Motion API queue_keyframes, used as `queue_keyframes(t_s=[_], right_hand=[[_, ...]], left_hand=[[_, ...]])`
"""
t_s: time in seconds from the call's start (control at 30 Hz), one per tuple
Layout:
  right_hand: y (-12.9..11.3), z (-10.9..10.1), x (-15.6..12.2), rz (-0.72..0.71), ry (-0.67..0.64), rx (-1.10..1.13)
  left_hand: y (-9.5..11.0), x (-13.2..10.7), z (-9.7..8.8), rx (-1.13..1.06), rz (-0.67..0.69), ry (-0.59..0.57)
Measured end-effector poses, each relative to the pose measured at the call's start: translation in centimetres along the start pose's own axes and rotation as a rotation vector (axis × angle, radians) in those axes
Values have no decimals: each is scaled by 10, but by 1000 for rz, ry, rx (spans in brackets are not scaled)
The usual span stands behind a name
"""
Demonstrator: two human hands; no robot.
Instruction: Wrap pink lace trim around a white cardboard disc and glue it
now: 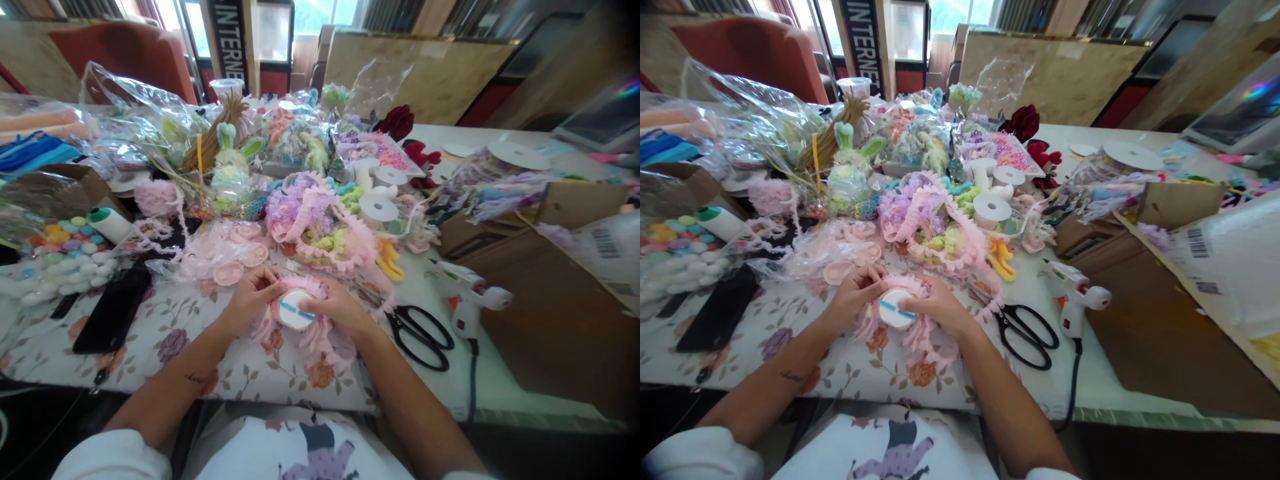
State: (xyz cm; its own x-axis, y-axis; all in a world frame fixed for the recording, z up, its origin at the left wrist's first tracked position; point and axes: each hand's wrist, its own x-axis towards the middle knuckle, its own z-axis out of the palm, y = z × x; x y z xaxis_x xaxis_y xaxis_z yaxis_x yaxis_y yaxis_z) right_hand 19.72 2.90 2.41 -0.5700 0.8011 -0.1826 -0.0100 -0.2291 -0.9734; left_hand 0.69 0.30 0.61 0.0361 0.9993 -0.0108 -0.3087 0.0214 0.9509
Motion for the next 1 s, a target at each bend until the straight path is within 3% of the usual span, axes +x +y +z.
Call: queue_keyframes(t_s=[0.4, 0.73, 1.0], right_hand=[[-10, -8, -4, -19, 15, -215], [-5, -7, -2, -14, 48, -156], [-4, -7, -2, -24, 50, -183]], left_hand=[[7, -1, -6, 29, -41, -104], [5, 2, -5, 70, -62, -34], [7, 1, -5, 50, -79, -47]])
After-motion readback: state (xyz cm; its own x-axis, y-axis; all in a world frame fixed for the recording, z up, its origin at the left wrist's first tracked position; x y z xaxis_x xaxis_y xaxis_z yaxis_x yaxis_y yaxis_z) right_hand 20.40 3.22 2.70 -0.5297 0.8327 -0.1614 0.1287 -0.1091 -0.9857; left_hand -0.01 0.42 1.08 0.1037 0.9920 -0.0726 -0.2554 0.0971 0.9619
